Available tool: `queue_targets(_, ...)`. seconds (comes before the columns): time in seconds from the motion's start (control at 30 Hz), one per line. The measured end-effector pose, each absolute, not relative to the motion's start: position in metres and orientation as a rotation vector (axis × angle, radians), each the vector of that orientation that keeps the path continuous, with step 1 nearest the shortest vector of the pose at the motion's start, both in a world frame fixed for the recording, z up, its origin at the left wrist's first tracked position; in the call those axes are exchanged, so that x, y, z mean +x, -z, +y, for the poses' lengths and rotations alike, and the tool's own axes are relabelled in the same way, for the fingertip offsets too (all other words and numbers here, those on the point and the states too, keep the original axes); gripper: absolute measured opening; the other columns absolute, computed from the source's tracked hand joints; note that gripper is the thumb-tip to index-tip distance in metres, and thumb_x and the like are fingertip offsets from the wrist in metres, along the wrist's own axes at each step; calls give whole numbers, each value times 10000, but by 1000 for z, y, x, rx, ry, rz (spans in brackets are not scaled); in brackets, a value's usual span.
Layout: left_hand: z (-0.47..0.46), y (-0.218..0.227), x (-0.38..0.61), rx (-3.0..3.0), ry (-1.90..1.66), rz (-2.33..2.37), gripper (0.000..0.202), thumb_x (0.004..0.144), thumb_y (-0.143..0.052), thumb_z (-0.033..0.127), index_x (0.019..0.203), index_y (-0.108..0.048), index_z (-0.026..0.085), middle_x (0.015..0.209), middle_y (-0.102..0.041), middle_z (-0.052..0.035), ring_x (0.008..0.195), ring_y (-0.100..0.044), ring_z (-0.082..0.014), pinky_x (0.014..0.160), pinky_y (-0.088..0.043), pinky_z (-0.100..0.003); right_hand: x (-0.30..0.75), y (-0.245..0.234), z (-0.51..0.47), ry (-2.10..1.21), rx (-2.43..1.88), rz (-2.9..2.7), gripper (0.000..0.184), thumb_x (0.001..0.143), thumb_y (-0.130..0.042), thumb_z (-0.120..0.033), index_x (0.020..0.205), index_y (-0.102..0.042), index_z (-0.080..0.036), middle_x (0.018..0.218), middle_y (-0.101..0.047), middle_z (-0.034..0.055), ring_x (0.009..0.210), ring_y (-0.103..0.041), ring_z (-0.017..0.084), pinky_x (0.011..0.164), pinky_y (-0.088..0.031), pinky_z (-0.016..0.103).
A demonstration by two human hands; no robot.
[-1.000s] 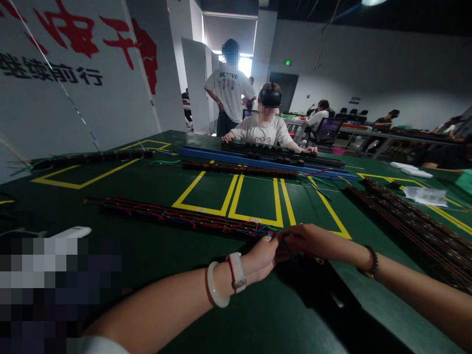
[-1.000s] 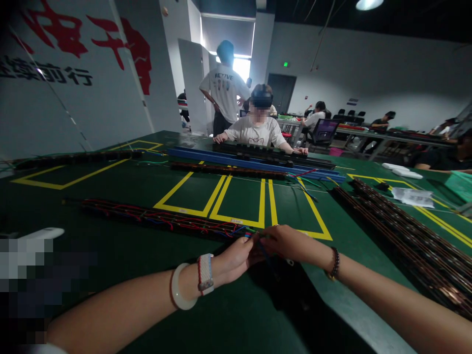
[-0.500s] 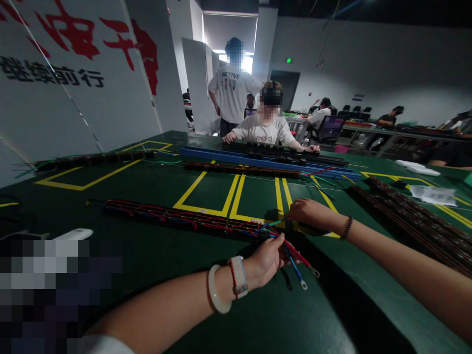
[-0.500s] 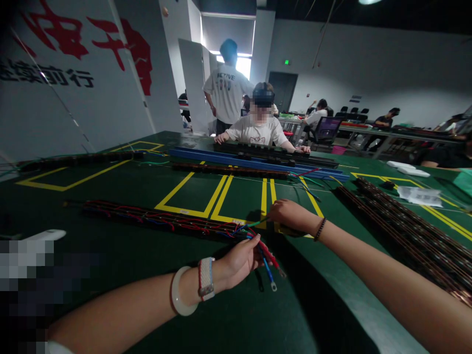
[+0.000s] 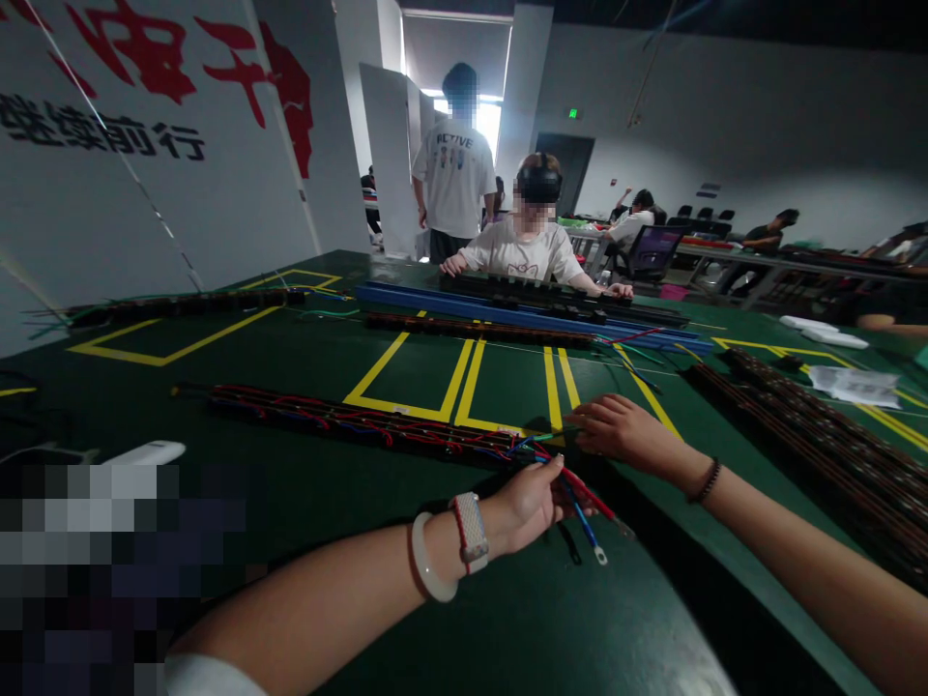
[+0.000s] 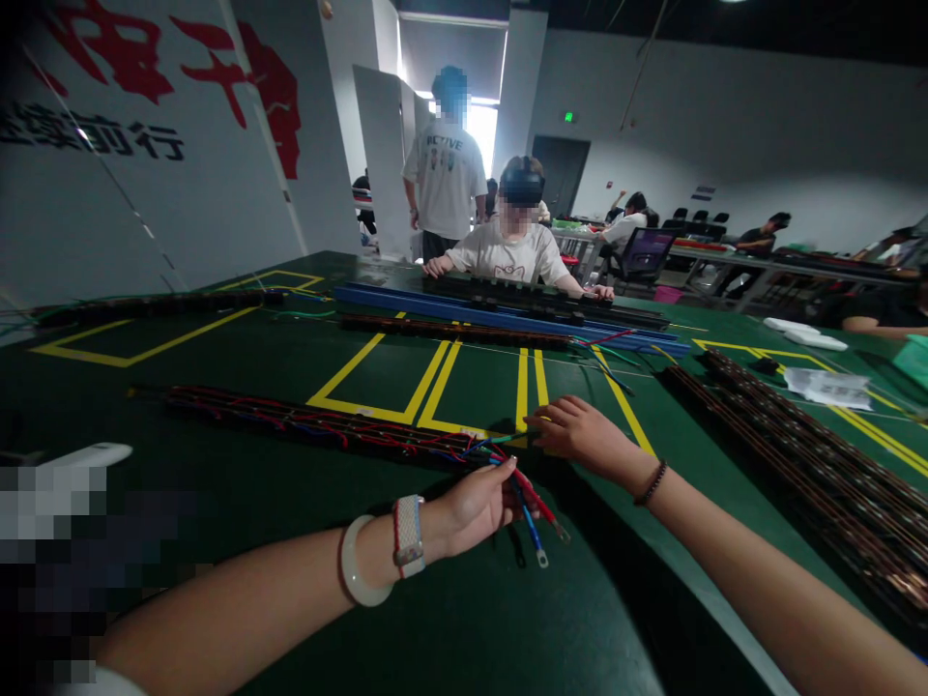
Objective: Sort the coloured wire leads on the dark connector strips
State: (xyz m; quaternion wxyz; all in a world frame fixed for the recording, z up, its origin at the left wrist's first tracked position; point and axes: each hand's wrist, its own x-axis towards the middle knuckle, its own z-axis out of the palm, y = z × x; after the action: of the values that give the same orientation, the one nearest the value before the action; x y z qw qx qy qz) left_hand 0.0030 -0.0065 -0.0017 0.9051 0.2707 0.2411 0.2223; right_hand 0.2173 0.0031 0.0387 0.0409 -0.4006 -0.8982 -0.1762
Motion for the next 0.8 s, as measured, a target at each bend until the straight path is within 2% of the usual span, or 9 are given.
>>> queue_targets(0.13,-6,6,4,539,-482,425,261,932,-371,289,807,-519,114,700,-592,-41,667,-576,-125,774,-425,-310,216,-35,-45,342,-1209,-2620,390,892,-480,-183,1282,-489,-167,1064,-578,99,973,-520,195,894,-400,372)
queue_targets(0.3,-5,12,6,489,-495,431,254,926,-394,280,786,-520,110,702,-587,-48,727,-582,-126,853,-417,-324,192,-20,-78,157,-1193,-2536,401,909,-510,-227,1305,-455,-190,989,-581,81,942,-522,192,896,-404,386)
queue_targets(0.43,-6,10,4,482,-493,441,246,924,-400,293,835,-527,102,751,-588,-58,713,-576,-120,861,-426,-340,179,-6,-75,-153,-1254,-2254,274,967,-420,-242,1213,-535,-209,999,-576,78,910,-536,164,789,-452,298)
queue_targets(0.57,-8,4,1,484,-488,410,227,899,-365,244,883,-529,87,759,-572,-73,729,-565,-138,836,-438,-355,174,-7,-59,-361,-1397,-1904,295,982,-381,-346,1106,-591,-180,1020,-591,88,925,-557,175,797,-451,287)
queue_targets(0.67,-8,3,1,547,-476,435,206,881,-335,197,847,-513,99,748,-563,-65,702,-555,-134,795,-442,-344,166,-20,-43,-359,-1453,-1827,363,980,-351,-412,959,-597,-146,929,-595,91,826,-561,177,731,-440,274)
queue_targets(0.8,-5,7,4,715,-409,516,274,910,-318,247,768,-506,108,678,-545,-52,615,-540,-136,716,-437,-326,145,-49,-16,-227,-1487,-1988,353,984,-322,-397,844,-528,-147,812,-582,67,717,-534,153,650,-391,246)
